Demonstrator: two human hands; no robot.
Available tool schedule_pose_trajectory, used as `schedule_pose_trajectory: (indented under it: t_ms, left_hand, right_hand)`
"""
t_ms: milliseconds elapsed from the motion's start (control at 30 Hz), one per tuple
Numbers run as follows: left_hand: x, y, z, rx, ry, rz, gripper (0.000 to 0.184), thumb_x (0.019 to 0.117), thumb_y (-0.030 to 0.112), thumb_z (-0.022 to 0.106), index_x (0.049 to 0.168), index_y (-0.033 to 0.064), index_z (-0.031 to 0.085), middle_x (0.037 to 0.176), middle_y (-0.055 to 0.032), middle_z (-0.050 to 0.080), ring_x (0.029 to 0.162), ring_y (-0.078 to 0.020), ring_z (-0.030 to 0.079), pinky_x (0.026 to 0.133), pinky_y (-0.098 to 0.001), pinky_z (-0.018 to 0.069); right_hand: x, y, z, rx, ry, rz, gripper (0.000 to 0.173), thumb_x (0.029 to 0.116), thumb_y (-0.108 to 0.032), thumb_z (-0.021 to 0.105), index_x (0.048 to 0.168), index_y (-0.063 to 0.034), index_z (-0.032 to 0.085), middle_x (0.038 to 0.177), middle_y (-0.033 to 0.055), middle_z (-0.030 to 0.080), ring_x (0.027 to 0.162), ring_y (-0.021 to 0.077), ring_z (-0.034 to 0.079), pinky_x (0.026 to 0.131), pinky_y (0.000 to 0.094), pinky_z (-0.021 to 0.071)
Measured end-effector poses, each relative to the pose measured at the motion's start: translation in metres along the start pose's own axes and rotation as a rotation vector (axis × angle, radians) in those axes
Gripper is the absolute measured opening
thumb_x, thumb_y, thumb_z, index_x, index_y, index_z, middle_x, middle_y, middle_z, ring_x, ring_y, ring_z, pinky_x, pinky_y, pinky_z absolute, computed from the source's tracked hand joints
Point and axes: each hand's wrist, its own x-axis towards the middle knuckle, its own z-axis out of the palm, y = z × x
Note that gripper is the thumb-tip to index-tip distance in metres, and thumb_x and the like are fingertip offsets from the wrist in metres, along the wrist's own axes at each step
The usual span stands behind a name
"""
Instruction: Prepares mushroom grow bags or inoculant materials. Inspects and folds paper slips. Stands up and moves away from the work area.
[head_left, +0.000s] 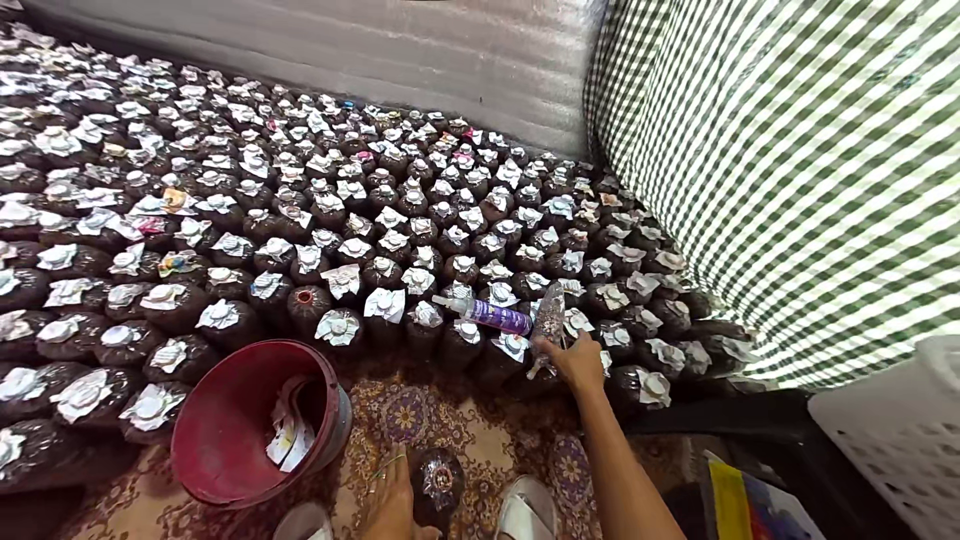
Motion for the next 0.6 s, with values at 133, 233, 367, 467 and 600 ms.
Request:
schedule_pose_trajectory:
  t_ms: [133,233,367,467,600]
  left_hand:
    - [0.006,-0.003,0.006,-0.020,0.017,0.011,0.133,0.0705,0.049,0.091,0.165,0.0060,0.007,0.170,-0.0143,0.019,0.149,-0.0354,0.037,0.117,-0.0532,0.0369]
    - [0.014,-0.008,0.014,-0.053,0.055,0.050,0.132,0.0692,0.052,0.090,0.165,0.0062,0.011,0.168,-0.0142,0.026,0.148,-0.0343,0.039,0.118,-0.0520,0.0363]
    - [0.020,-0.013,0.019,-0.079,0.052,0.067,0.128,0.0698,0.053,0.089,0.164,0.0059,0.015,0.164,-0.0156,0.033,0.145,-0.0337,0.044,0.116,-0.0509,0.0401]
    - [0.023,-0.017,0.022,-0.106,0.052,0.115,0.117,0.0728,0.043,0.087,0.162,0.0062,0.022,0.162,-0.0148,0.037,0.145,-0.0317,0.044,0.116,-0.0488,0.0397]
    - [0.027,-0.020,0.027,-0.118,0.029,0.142,0.110,0.0746,0.037,0.085,0.162,0.0081,0.025,0.161,-0.0133,0.040,0.143,-0.0312,0.046,0.115,-0.0500,0.0407]
  right_hand:
    - [-0.069,0.002,0.006,0.078,0.014,-0.245,0.047,0.1008,-0.030,0.065,0.136,-0.0002,0.060,0.127,0.0249,0.065,0.114,0.0402,0.065,0.098,0.0599,0.0518]
    - [-0.128,0.021,0.034,-0.011,-0.342,-0.305,0.037,0.1051,-0.036,0.054,0.122,-0.0071,0.071,0.111,0.0130,0.074,0.103,0.0278,0.071,0.095,0.0519,0.0562]
    - [-0.189,0.033,0.063,-0.255,-0.652,-0.265,0.062,0.0940,-0.068,0.057,0.113,-0.0111,0.073,0.101,0.0104,0.075,0.097,0.0290,0.072,0.088,0.0556,0.0557]
    - [-0.212,0.022,0.075,-0.505,-0.685,-0.273,0.081,0.0867,-0.082,0.050,0.119,-0.0105,0.070,0.107,0.0145,0.074,0.105,0.0333,0.070,0.090,0.0578,0.0541]
    - [-0.220,0.006,0.090,-0.706,-0.646,-0.292,0.096,0.0851,-0.089,0.041,0.128,-0.0060,0.065,0.116,0.0179,0.072,0.113,0.0352,0.069,0.093,0.0568,0.0535]
